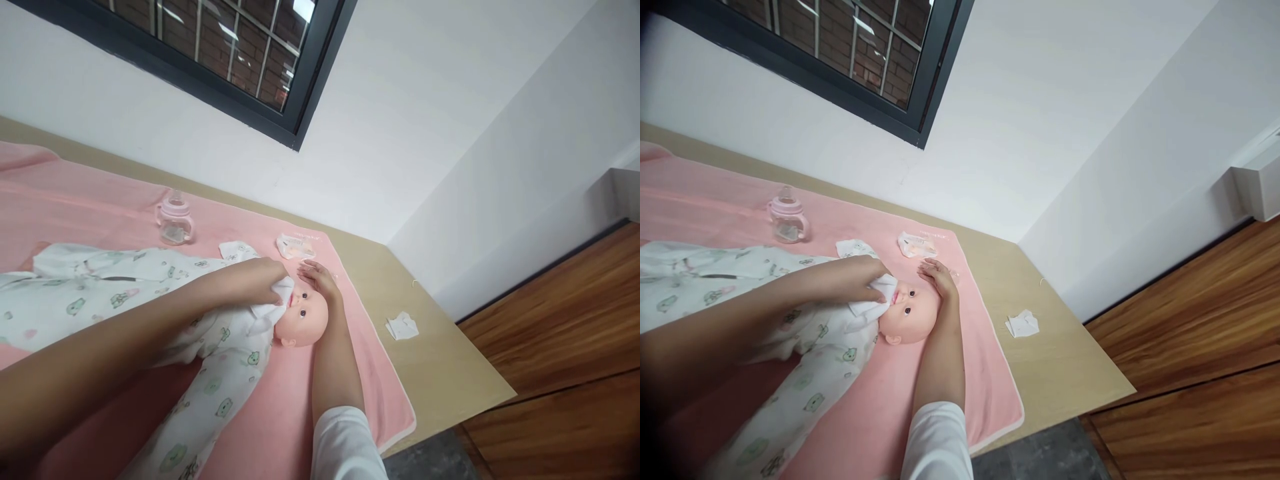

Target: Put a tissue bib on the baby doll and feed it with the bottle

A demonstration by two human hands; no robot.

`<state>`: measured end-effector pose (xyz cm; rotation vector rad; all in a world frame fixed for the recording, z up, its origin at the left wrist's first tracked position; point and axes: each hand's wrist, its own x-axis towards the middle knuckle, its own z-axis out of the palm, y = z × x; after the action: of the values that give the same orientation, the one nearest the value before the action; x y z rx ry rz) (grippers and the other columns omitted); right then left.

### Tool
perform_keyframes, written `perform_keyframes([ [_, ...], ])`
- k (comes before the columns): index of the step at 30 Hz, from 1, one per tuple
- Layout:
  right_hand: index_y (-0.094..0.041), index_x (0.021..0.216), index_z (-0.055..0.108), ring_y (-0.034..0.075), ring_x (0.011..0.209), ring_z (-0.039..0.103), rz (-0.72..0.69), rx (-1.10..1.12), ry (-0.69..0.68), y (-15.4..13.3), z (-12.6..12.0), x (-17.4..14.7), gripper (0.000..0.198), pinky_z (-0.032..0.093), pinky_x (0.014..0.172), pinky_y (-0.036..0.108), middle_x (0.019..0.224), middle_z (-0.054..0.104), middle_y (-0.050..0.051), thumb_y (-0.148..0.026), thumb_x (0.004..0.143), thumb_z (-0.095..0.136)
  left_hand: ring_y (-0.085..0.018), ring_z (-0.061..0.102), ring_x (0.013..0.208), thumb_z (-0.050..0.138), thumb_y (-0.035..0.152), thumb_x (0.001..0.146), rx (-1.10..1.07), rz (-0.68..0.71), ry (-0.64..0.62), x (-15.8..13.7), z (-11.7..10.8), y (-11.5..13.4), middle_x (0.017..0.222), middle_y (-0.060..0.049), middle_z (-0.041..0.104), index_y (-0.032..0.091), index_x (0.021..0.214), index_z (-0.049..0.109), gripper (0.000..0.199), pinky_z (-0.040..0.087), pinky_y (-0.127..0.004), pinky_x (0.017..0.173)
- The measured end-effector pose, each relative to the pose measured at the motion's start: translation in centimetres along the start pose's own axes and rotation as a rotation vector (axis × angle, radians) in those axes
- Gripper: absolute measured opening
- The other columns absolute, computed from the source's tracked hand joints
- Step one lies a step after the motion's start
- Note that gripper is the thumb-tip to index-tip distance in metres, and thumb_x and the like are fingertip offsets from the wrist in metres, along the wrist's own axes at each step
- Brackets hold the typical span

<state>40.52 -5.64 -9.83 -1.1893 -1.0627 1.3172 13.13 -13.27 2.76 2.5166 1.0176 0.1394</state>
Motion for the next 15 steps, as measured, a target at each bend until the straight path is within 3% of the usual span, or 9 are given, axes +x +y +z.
perform_keyframes([
  [5,-0.018,0.110,0.063,0.016,0.095,0.072,-0.006,-0.019,0.000,0.02,-0.08,-0.06,0.038,0.054,0.104,0.035,0.105,0.074,0.007,-0.017,0.074,0.076,-0.020,0.061,0.074,0.056,0.021,0.078,0.048,-0.024,0.052,0.02,-0.10,-0.27,0.081,-0.005,0.067,0.017,0.068,0.049,0.012,0.033,-0.028,0.062],
  [15,-0.017,0.112,0.063,0.017,0.096,0.072,-0.010,-0.018,0.009,0.29,-0.23,0.19,0.037,0.053,0.104,0.035,0.103,0.074,0.008,-0.017,0.076,0.074,-0.021,0.060,0.074,0.053,0.020,0.078,0.157,0.001,0.119,0.28,0.00,-0.40,0.080,-0.007,0.066,0.017,0.069,0.050,0.010,0.032,-0.028,0.060],
])
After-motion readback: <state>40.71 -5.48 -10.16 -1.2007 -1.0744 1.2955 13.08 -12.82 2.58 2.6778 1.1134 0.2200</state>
